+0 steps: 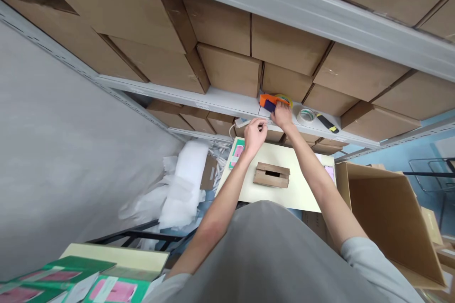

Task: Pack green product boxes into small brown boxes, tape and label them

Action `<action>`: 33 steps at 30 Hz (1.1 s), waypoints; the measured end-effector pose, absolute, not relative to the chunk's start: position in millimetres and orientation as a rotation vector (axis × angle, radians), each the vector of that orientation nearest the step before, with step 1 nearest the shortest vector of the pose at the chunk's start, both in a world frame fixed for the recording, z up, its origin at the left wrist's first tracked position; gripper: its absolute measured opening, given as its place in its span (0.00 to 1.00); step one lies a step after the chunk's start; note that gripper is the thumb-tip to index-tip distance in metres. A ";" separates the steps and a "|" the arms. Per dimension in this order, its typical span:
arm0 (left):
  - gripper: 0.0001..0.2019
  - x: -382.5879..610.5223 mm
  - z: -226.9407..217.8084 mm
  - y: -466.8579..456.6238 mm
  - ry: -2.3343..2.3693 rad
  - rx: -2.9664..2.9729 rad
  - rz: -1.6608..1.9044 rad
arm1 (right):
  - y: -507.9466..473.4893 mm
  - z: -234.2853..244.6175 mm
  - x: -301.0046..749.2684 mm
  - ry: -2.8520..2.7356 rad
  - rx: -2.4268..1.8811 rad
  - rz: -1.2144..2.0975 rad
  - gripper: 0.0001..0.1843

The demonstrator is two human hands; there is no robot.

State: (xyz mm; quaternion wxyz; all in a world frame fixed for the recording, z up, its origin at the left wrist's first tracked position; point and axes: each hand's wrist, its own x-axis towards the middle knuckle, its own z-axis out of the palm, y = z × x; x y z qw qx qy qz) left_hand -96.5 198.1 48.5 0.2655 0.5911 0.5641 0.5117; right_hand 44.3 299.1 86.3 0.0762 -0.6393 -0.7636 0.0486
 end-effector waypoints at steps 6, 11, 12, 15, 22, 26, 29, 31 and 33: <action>0.12 -91.7 37.8 180.9 1.529 1.571 1.330 | 310.9 73.7 61.0 -2.214 -1.774 0.311 0.22; 0.10 -103.2 27.5 135.1 1.490 1.572 1.332 | 226.0 49.8 82.1 -1.976 -1.601 0.489 0.29; 0.11 -106.0 25.3 121.6 1.477 1.573 1.320 | 199.7 43.4 85.5 -1.889 -1.566 0.596 0.30; 0.13 -108.0 19.6 80.2 1.440 1.563 1.238 | 123.2 24.4 90.6 -1.588 -1.392 0.970 0.33; 0.11 -88.4 12.2 29.1 1.404 1.508 1.058 | 37.2 4.4 85.8 -1.168 -1.348 1.333 0.41; 0.10 -90.8 20.6 28.8 1.334 1.555 1.028 | 31.1 6.1 86.4 -1.109 -1.283 1.390 0.39; 0.09 -94.6 25.4 30.9 1.286 1.587 1.013 | 30.4 2.9 86.9 -1.081 -1.299 1.421 0.38; 0.09 -96.1 25.8 31.3 1.278 1.574 0.988 | 28.9 -0.2 87.2 -1.082 -1.329 1.454 0.38; 0.11 -97.8 26.3 32.0 1.291 1.536 0.993 | 25.8 -1.7 88.5 -1.111 -1.347 1.472 0.39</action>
